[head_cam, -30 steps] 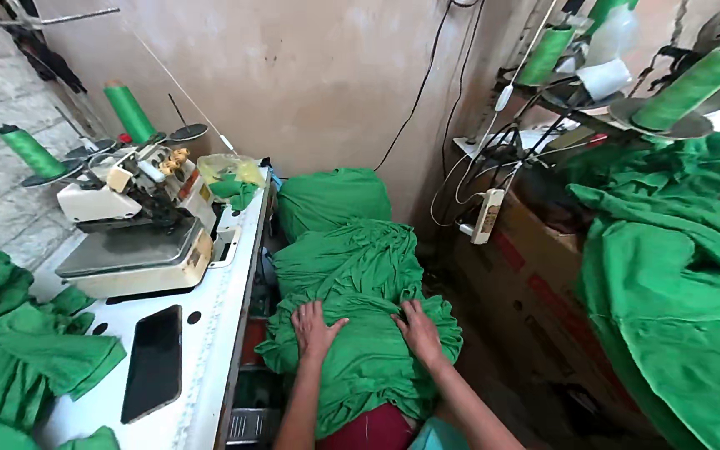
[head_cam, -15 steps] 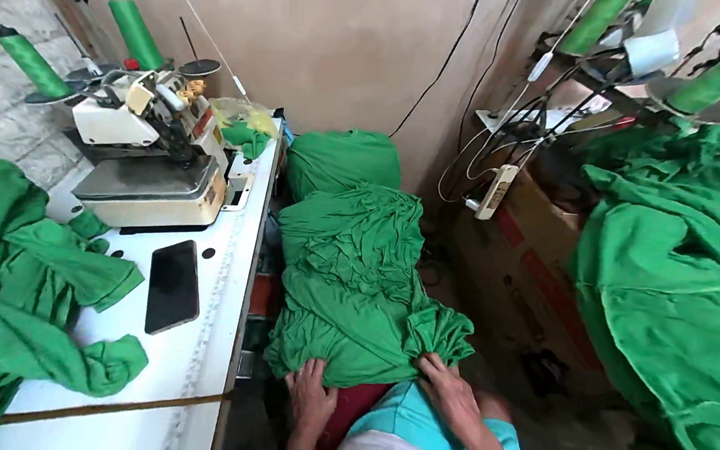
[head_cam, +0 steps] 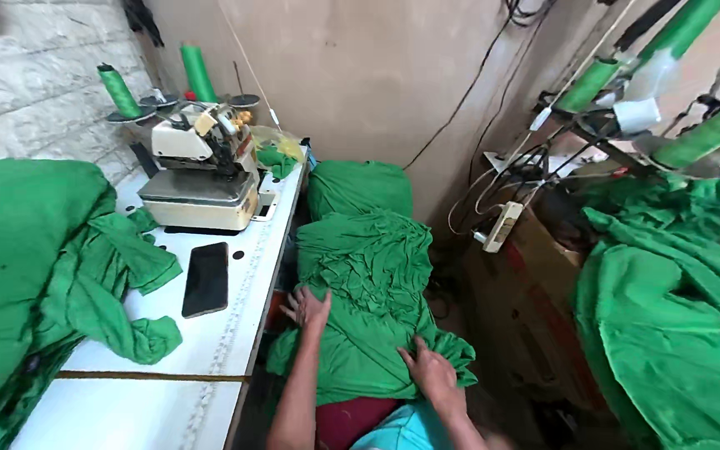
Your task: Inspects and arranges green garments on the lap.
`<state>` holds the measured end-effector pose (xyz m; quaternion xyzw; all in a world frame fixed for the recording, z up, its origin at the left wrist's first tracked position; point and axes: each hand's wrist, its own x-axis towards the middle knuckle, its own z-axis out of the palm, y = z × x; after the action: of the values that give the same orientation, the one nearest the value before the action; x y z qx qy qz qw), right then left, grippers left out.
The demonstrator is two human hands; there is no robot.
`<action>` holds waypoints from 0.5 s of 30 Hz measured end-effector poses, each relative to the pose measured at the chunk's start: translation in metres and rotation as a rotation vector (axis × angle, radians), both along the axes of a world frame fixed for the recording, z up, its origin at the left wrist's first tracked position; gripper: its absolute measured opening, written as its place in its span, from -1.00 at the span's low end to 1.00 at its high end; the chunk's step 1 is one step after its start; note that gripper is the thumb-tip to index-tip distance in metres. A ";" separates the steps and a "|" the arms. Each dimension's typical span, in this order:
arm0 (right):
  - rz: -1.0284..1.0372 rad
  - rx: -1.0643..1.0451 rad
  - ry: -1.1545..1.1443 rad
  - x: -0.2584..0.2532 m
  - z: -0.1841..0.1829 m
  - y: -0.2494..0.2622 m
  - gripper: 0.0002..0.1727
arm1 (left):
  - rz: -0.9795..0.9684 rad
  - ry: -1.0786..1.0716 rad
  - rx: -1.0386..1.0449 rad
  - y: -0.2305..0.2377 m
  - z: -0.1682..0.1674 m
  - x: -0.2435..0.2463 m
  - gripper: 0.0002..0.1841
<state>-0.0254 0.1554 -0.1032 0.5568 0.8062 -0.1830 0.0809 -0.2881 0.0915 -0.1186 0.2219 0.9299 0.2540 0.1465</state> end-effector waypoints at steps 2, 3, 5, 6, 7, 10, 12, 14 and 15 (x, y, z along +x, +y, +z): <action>-0.026 0.002 -0.002 0.002 -0.003 -0.002 -0.40 | 0.114 -0.210 0.028 -0.008 -0.023 -0.003 0.14; -0.035 0.004 -0.008 0.004 -0.004 -0.002 -0.44 | 0.169 -0.332 0.090 -0.017 -0.032 -0.001 0.20; -0.038 -0.013 -0.011 0.006 -0.005 -0.004 -0.46 | 0.206 -0.543 0.275 -0.036 -0.041 0.001 0.15; -0.033 -0.028 -0.021 0.007 -0.004 -0.005 -0.47 | 0.182 -0.587 0.314 -0.041 -0.045 -0.001 0.05; -0.025 -0.035 -0.029 0.008 -0.002 -0.005 -0.48 | 0.140 -0.587 0.305 -0.043 -0.046 -0.005 -0.02; 0.020 -0.047 -0.042 0.012 0.003 -0.003 -0.52 | 0.008 -0.463 0.207 -0.045 -0.035 -0.008 -0.20; 0.041 -0.047 -0.070 0.017 0.004 -0.004 -0.54 | -0.031 -0.452 0.228 -0.053 -0.031 -0.002 -0.27; 0.046 -0.038 -0.093 0.024 0.004 -0.008 -0.57 | -0.059 -0.485 0.286 -0.067 -0.027 0.009 -0.29; 0.045 -0.028 -0.102 0.027 0.003 -0.012 -0.59 | -0.070 -0.506 0.311 -0.076 -0.025 0.015 -0.28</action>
<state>0.0018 0.1436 -0.0998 0.5458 0.8108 -0.1638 0.1339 -0.2733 0.0152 -0.1434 0.2031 0.8055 0.4356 0.3466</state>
